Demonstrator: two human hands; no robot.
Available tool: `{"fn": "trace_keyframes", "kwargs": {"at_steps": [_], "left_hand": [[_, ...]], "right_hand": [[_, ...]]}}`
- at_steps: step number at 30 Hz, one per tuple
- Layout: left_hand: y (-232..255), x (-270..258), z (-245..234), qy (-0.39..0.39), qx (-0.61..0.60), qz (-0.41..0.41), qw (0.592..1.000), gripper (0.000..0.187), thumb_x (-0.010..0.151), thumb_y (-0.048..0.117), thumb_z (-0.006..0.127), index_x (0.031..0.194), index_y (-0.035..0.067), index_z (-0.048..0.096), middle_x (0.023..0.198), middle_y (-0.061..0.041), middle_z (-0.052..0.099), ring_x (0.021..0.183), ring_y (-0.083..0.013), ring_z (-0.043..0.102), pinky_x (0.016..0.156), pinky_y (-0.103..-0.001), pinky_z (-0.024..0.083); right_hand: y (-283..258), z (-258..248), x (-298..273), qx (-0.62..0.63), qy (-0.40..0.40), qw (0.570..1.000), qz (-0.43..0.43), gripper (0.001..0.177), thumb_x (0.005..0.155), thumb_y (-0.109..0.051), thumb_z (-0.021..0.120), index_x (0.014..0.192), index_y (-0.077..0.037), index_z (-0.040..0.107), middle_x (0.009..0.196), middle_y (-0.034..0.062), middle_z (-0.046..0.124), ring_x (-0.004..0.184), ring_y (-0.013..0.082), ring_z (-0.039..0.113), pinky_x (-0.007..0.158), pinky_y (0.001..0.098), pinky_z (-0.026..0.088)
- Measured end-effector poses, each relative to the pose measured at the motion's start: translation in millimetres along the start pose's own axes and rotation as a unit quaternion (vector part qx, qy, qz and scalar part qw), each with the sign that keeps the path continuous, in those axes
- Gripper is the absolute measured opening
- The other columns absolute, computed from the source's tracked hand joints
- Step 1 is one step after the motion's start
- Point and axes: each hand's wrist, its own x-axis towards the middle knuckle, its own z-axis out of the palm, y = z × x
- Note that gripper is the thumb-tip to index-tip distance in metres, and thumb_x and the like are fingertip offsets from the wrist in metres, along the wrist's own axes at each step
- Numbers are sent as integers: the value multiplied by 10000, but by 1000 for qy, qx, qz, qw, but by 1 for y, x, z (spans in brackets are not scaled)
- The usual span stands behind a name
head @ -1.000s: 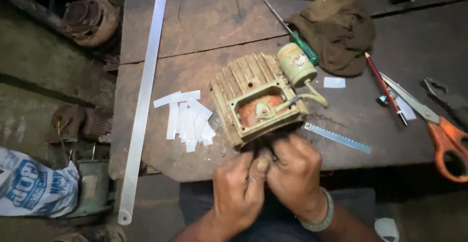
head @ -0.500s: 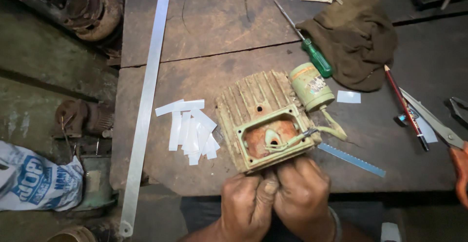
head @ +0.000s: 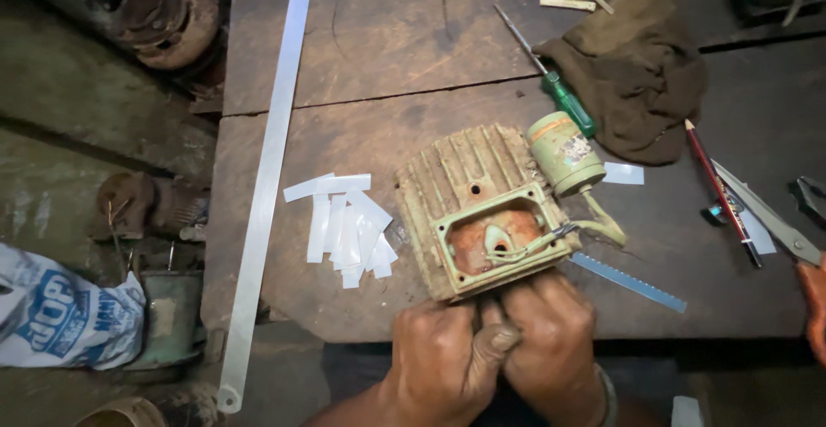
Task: The person manipulates an electric motor housing on a workbench, handling small white insulation strips and placing them into the slots of the motor's stator core by hand.
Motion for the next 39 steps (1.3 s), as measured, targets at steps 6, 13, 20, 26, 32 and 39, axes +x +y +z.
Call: {"fn": "trace_keyframes", "kwargs": {"at_steps": [6,13,20,26,32,39], "left_hand": [[7,-1,-1,42,19,4,999,516,1080,456,518,787,38,593,706,-201,608,649,-435,619,584,-517,474],[-7,-17,-16,123,46,172,976,486,1095,359,564,1127,-116,664,750,-147,667,593,-275,613,559,-399,479],[-35,-20,-10,195,-38,161,967,334,1110,262,541,1166,-61,607,802,-121,684,674,-235,657,642,-352,529],[-38,-22,-3,198,-100,136,966,318,1108,257,547,1196,-47,579,769,-90,683,665,-170,653,611,-293,516],[-36,-25,6,218,-149,83,961,302,1097,247,562,1178,-42,593,804,-127,660,663,-172,661,610,-280,520],[-38,-27,5,221,-121,90,964,301,1092,243,573,1178,-44,596,806,-123,678,673,-162,672,632,-265,529]], "right_hand": [[-2,0,2,-11,-15,1000,13,111,770,-80,723,820,-24,642,754,198,597,698,443,599,634,538,490],[8,6,-1,-8,-48,999,7,276,634,-96,804,615,-48,533,614,179,533,576,408,563,535,529,438],[-8,-7,9,-25,-45,998,-28,242,673,-95,802,695,-34,568,674,181,541,614,406,571,567,524,471],[-11,-5,1,6,-8,1000,20,222,729,-68,787,719,-26,570,686,144,533,598,351,577,549,477,480],[3,5,-2,-3,-11,1000,-10,299,674,-79,811,634,-45,516,632,147,486,575,360,526,538,498,427],[-17,-10,0,-7,26,1000,5,165,727,-71,783,818,-27,652,729,145,542,650,351,570,568,454,466]]}}
